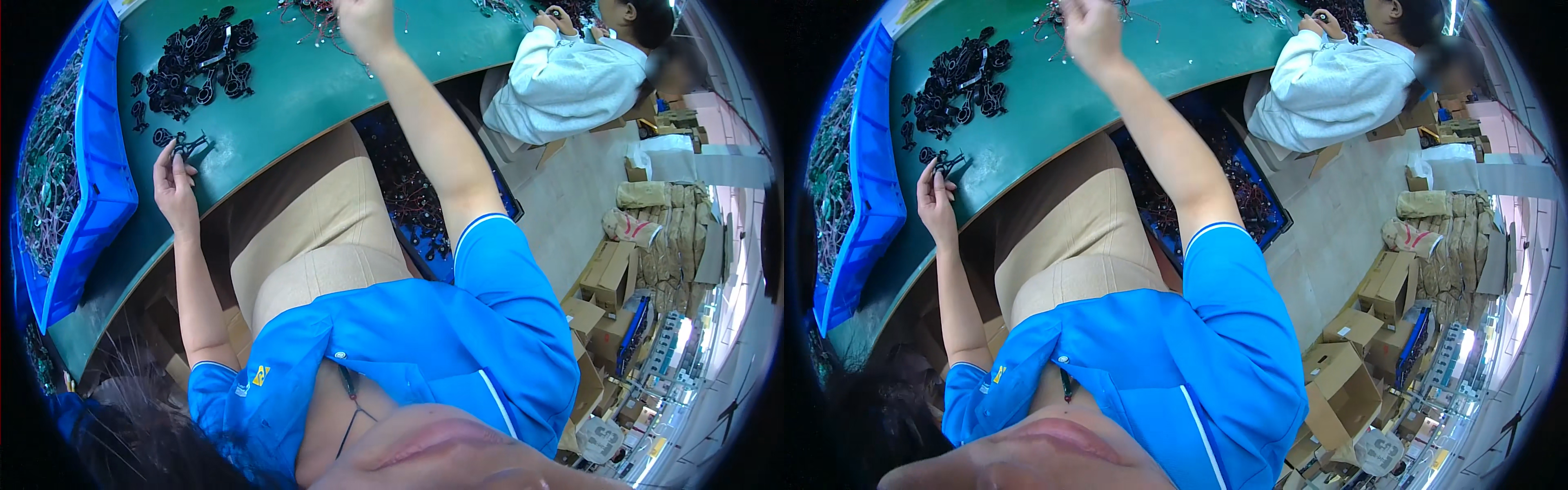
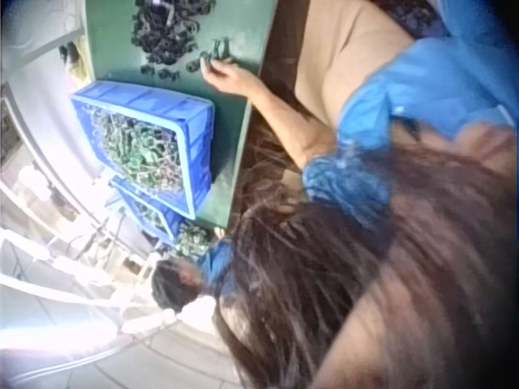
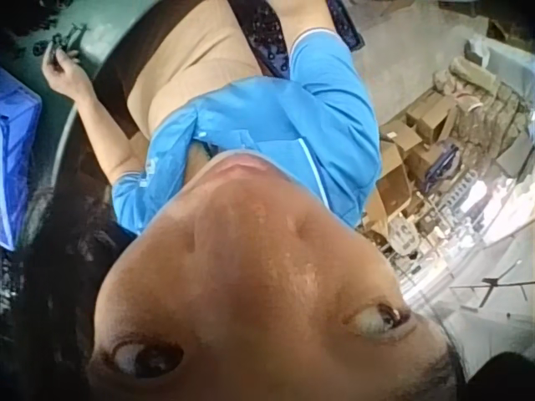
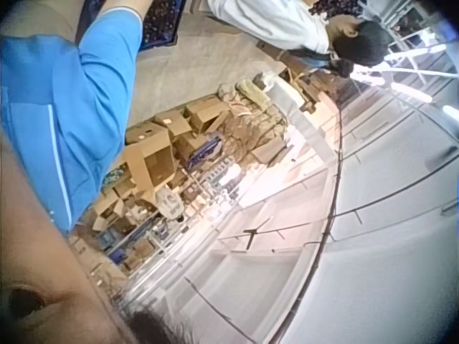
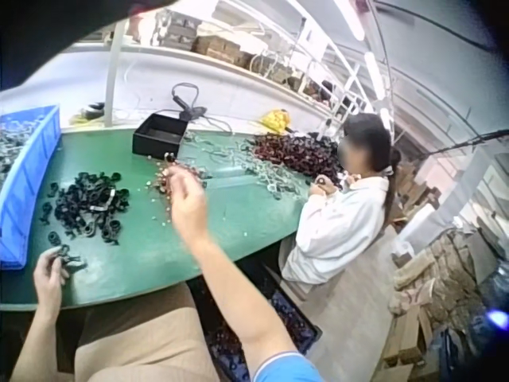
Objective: Assembling small black electronic components on a production line workbench.
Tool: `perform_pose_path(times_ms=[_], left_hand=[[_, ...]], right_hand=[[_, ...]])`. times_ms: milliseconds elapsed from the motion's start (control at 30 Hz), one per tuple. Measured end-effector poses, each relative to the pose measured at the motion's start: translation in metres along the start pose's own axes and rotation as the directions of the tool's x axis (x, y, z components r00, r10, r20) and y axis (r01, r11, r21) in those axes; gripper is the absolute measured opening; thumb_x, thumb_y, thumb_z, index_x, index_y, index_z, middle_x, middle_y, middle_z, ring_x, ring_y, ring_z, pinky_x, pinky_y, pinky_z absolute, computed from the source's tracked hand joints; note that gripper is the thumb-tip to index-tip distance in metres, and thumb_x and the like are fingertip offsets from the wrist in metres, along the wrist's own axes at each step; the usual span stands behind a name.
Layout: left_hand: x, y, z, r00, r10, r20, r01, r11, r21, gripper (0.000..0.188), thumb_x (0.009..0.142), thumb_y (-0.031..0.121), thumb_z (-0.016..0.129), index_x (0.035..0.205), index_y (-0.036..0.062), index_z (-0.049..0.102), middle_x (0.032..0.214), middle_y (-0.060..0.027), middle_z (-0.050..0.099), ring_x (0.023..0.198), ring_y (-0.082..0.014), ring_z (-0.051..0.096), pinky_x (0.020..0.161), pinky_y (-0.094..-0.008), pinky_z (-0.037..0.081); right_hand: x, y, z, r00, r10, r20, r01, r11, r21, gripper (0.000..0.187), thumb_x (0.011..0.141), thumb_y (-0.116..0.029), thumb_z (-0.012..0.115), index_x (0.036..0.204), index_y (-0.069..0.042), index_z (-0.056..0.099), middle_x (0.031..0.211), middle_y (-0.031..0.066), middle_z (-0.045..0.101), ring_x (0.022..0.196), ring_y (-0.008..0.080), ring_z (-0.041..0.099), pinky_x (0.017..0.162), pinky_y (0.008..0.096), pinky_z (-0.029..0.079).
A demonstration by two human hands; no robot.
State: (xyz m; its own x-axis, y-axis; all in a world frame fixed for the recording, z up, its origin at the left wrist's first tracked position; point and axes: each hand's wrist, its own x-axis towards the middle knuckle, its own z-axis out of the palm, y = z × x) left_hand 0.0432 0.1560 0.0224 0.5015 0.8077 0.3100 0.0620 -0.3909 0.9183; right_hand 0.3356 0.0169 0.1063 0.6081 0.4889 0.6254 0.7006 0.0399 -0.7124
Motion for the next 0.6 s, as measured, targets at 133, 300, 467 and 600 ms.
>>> perform_pose_path(times_ms=[133,300,467,600], left_hand=[[-0.029,0.015,-0.001,0.993,-0.085,0.088,0.096,0.988,-0.124,0.026,0.095,0.006,0.052,0.120,0.0066,0.059,0.091,-0.0048,0.060,0.067,-0.0078,0.054,0.058,-0.0171,0.042],[-0.084,0.033,0.023,0.880,-0.189,0.436,0.297,0.934,-0.196,0.025,0.095,0.001,0.049,0.118,0.0048,0.060,0.090,-0.0047,0.058,0.065,-0.0075,0.052,0.056,-0.0169,0.042],[-0.122,0.047,0.034,0.828,-0.176,0.533,0.281,0.952,-0.121,0.023,0.090,-0.003,0.051,0.110,0.0013,0.062,0.088,-0.0056,0.058,0.065,-0.0106,0.053,0.056,-0.0207,0.042],[-0.147,0.024,0.035,0.839,-0.144,0.525,0.194,0.980,-0.041,0.023,0.088,-0.003,0.054,0.108,0.0016,0.063,0.090,-0.0058,0.060,0.067,-0.0117,0.053,0.057,-0.0237,0.043]], right_hand=[[-0.067,-0.066,0.004,0.922,0.209,0.327,-0.308,0.907,0.288,0.025,0.092,-0.007,0.051,0.116,-0.005,0.055,0.068,0.0043,0.058,0.061,0.0146,0.054,0.058,0.0258,0.043],[-0.164,-0.088,0.007,0.754,0.229,0.616,-0.452,0.861,0.233,0.027,0.092,0.002,0.044,0.118,-0.003,0.046,0.074,0.0052,0.057,0.061,0.0117,0.050,0.058,0.0246,0.042],[-0.239,-0.089,0.007,0.580,0.464,0.669,-0.764,0.595,0.250,0.020,0.093,0.001,0.044,0.113,-0.001,0.044,0.074,0.0064,0.057,0.063,0.0107,0.050,0.058,0.0221,0.041],[-0.273,-0.093,0.007,0.512,0.574,0.639,-0.852,0.437,0.290,0.019,0.094,-0.001,0.047,0.112,-0.001,0.042,0.072,0.0062,0.057,0.062,0.0102,0.052,0.057,0.0209,0.042]])
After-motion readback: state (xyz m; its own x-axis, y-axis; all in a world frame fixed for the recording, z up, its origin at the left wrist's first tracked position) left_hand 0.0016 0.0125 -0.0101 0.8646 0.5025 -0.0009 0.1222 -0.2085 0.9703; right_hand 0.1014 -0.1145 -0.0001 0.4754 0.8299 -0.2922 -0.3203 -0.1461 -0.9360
